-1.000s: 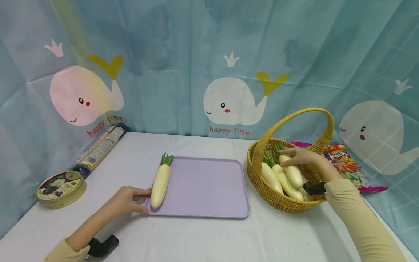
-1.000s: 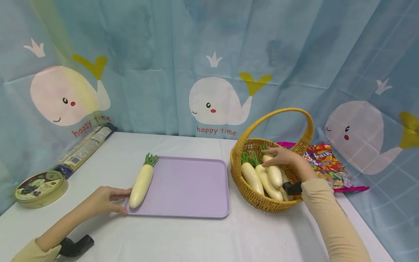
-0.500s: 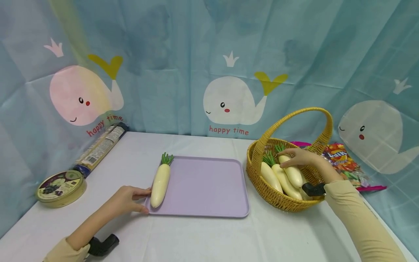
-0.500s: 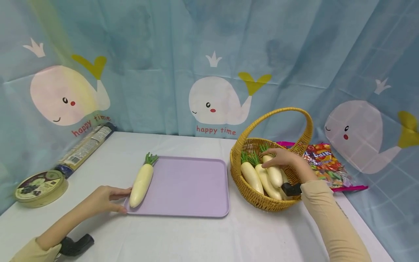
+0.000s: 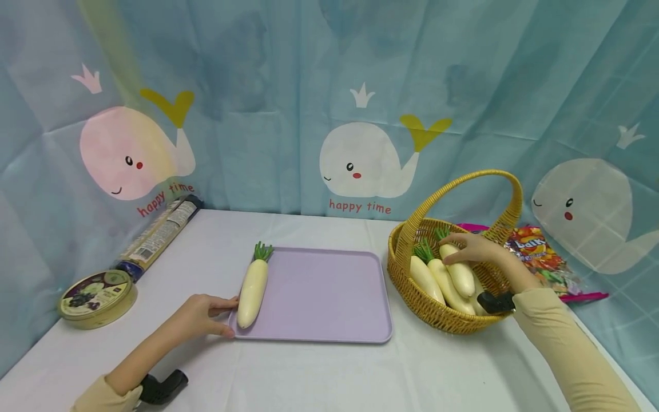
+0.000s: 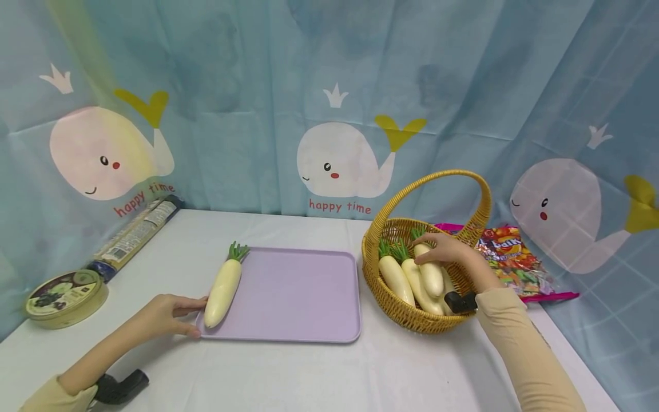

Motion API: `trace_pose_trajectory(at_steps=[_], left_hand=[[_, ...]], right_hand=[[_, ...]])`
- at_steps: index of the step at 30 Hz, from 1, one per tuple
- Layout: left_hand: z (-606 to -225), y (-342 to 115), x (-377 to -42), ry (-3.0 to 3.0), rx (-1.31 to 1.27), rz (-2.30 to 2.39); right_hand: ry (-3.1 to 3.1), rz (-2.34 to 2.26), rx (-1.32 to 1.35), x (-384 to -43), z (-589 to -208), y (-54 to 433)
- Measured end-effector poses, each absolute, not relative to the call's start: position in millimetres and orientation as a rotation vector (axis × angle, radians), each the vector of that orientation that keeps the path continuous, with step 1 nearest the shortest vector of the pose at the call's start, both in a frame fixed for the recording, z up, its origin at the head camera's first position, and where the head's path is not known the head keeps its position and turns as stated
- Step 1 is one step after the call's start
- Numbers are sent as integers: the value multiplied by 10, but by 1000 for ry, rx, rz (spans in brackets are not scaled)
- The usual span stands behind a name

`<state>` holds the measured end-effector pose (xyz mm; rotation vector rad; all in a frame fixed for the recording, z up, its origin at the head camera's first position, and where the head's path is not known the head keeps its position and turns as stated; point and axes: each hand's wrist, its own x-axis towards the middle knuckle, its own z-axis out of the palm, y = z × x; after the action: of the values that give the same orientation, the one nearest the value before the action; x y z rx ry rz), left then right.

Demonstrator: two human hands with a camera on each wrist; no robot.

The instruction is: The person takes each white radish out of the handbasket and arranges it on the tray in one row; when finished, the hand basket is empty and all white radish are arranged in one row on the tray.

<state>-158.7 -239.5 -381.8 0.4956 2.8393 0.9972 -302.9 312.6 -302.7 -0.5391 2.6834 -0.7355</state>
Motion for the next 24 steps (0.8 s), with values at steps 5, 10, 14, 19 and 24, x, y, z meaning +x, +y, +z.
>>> trace_pose_trajectory(at_steps=[5,10,14,19,24], left_hand=[[-3814,-2387,-1571,2822,510,1024],[-3802,-2382,-1562,2825,514,1023],[-3797,-2383,-1568,2843,505,998],[-3797,-2385,-1582,2855,489,968],[-3808,-2387,-1590,2852,492,957]], right_hand=[[2730,-729,-536,-3027,-3048,3150],[2769,-732,-537,-3035,-3054,3174],[2760,-763,-528,-3026,-3041,3179],[2766,-777,-532,-2973,-2983,3164],[2778,-833,-524,-2897,-2923,3187]])
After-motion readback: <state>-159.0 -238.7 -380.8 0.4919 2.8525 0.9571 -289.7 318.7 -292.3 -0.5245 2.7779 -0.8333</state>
